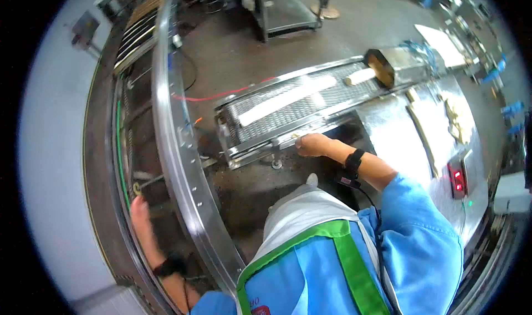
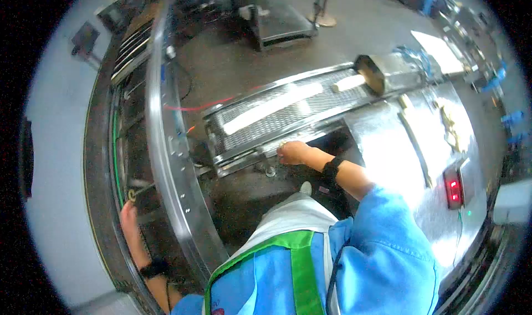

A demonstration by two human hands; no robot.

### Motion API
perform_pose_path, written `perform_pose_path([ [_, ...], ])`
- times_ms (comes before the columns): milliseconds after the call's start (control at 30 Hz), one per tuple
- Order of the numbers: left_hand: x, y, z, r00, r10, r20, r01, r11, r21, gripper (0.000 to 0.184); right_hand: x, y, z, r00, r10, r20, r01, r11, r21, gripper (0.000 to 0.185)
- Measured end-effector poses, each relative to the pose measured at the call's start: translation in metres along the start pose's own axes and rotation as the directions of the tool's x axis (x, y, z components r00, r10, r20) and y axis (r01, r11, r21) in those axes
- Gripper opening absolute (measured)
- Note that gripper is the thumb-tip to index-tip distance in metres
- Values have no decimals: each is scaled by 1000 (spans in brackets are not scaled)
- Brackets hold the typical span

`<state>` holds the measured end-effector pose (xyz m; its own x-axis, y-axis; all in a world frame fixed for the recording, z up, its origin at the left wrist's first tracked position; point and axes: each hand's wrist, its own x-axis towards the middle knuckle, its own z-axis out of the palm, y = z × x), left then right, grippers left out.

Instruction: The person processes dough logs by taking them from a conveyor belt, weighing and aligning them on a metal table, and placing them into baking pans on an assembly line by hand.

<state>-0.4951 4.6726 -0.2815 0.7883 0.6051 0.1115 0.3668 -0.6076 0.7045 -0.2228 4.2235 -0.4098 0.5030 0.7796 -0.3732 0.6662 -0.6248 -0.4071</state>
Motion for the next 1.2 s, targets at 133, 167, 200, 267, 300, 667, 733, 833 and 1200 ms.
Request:
perform_pose_path([
  [133,76,86,216,865,292,409,-402,890,216,50,-39,39,-2,982,187,23,-188,980,62,25],
  [167,84,101,253,846,287,450,-473,793,385,55,-54,48,-3,977,212,-20,-209,972,108,25],
  [200,94,102,281,795,299,528,-533,761,371,59,-69,64,2,970,195,-145,-168,969,181,20],
  [267,114,103,327,741,254,622,-572,724,385,59,-101,90,4,941,281,-186,-243,949,202,20],
  [300,123,102,337,748,284,600,-605,663,441,51,-116,101,5,917,330,-225,-286,936,207,20],
  [667,129,272,299,563,-80,822,397,899,-184,33,-203,177,21,761,616,-202,-421,707,569,26],
  [733,103,330,319,583,91,807,385,844,-373,34,-213,178,7,764,586,-270,-293,687,665,27],
  [833,42,412,346,511,298,807,333,796,-505,36,-236,172,-15,722,609,-327,-89,551,830,32],
  [1200,-39,394,528,84,682,726,-904,359,-233,55,-361,231,100,352,919,-176,-328,297,897,67],
])
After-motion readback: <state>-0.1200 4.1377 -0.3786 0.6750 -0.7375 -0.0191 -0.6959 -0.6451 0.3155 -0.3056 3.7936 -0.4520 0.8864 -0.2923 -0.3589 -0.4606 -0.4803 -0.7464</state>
